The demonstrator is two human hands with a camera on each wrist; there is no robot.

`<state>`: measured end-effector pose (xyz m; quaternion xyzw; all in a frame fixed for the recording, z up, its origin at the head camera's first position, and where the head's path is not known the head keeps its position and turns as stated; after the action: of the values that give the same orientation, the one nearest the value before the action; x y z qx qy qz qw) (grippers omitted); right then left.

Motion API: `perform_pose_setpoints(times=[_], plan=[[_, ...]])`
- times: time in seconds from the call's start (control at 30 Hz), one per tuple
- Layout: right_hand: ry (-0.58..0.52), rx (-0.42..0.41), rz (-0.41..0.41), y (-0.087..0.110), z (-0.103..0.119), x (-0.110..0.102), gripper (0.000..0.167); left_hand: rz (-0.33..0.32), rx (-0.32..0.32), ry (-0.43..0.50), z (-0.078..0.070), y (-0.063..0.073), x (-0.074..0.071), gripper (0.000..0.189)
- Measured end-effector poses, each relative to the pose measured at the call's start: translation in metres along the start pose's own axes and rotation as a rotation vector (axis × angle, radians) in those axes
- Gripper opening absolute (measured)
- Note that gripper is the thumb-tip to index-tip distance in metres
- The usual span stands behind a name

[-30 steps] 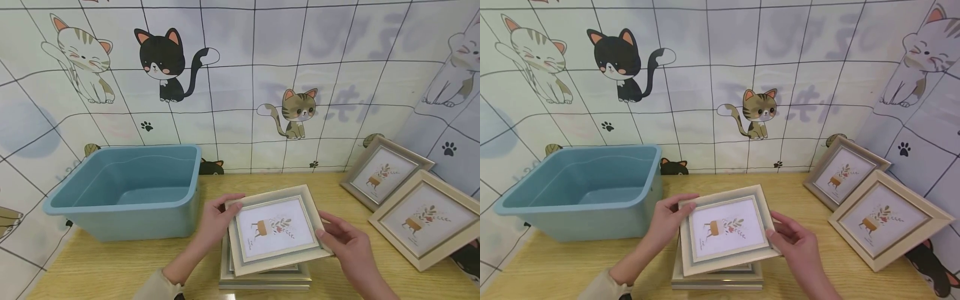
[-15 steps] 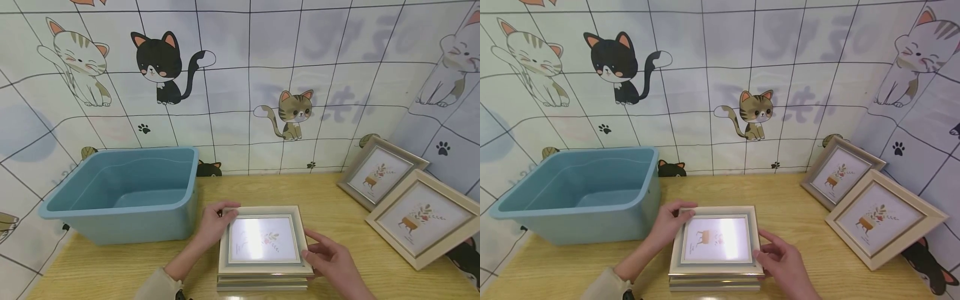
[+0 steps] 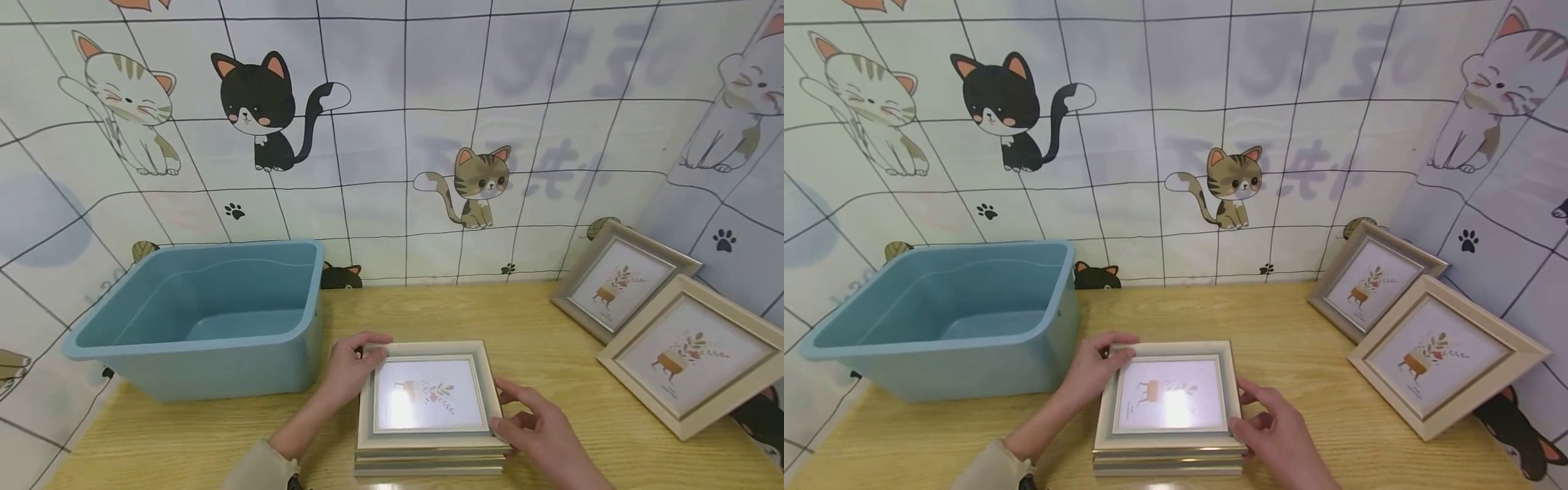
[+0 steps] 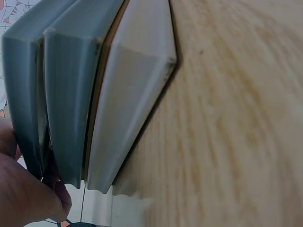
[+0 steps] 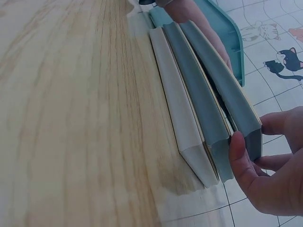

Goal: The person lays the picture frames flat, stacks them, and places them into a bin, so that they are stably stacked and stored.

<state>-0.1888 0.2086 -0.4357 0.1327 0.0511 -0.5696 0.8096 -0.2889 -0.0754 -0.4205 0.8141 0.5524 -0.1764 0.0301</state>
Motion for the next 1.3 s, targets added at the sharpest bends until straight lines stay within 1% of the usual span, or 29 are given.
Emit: perform_pose_setpoints(times=[0.2, 0.37, 0.57, 0.7, 0.87, 0.97, 1.1, 1.2, 1.3], plan=[[0.079, 0.037, -0.013, -0.001, -0.002, -0.001, 0.065, 0.022, -0.003, -0.018, -0.001, 0.001, -0.001, 0.017], [0.145, 0.061, 0.0, -0.002, -0.004, -0.001, 0.066, 0.031, -0.012, -0.045, 0.004, 0.002, 0.001, 0.017], [0.147, 0.051, 0.033, -0.003, -0.005, 0.002, 0.068, 0.037, -0.011, -0.062, 0.007, 0.002, 0.001, 0.017], [0.142, 0.044, 0.055, -0.005, -0.008, 0.003, 0.069, 0.046, -0.037, -0.049, 0.01, 0.002, 0.001, 0.017], [0.119, -0.027, 0.112, -0.005, -0.009, 0.006, 0.07, 0.052, -0.056, -0.032, 0.014, 0.001, 0.0, 0.018], [0.116, -0.06, 0.13, -0.004, -0.009, 0.007, 0.069, 0.053, -0.063, -0.027, 0.015, 0.0, -0.001, 0.018], [0.154, -0.071, 0.119, -0.004, -0.007, 0.006, 0.068, 0.055, -0.075, -0.022, 0.015, 0.0, -0.001, 0.017], [0.185, -0.055, 0.101, -0.004, -0.006, 0.004, 0.067, 0.057, -0.076, -0.019, 0.015, 0.0, -0.001, 0.017], [0.18, -0.038, 0.097, -0.004, -0.008, 0.002, 0.067, 0.058, -0.079, -0.019, 0.016, 0.0, -0.001, 0.017]])
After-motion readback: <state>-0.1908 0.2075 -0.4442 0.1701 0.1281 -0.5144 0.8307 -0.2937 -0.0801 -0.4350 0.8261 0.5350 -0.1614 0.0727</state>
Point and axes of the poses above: each hand's wrist, its own y-axis away from the middle knuckle, its own x-axis out of the palm, z = x × y, the point moved 8 cm from there along -y, towards the middle knuckle, and after that the axes turned 15 degrees about z, right-handed, at the moved point
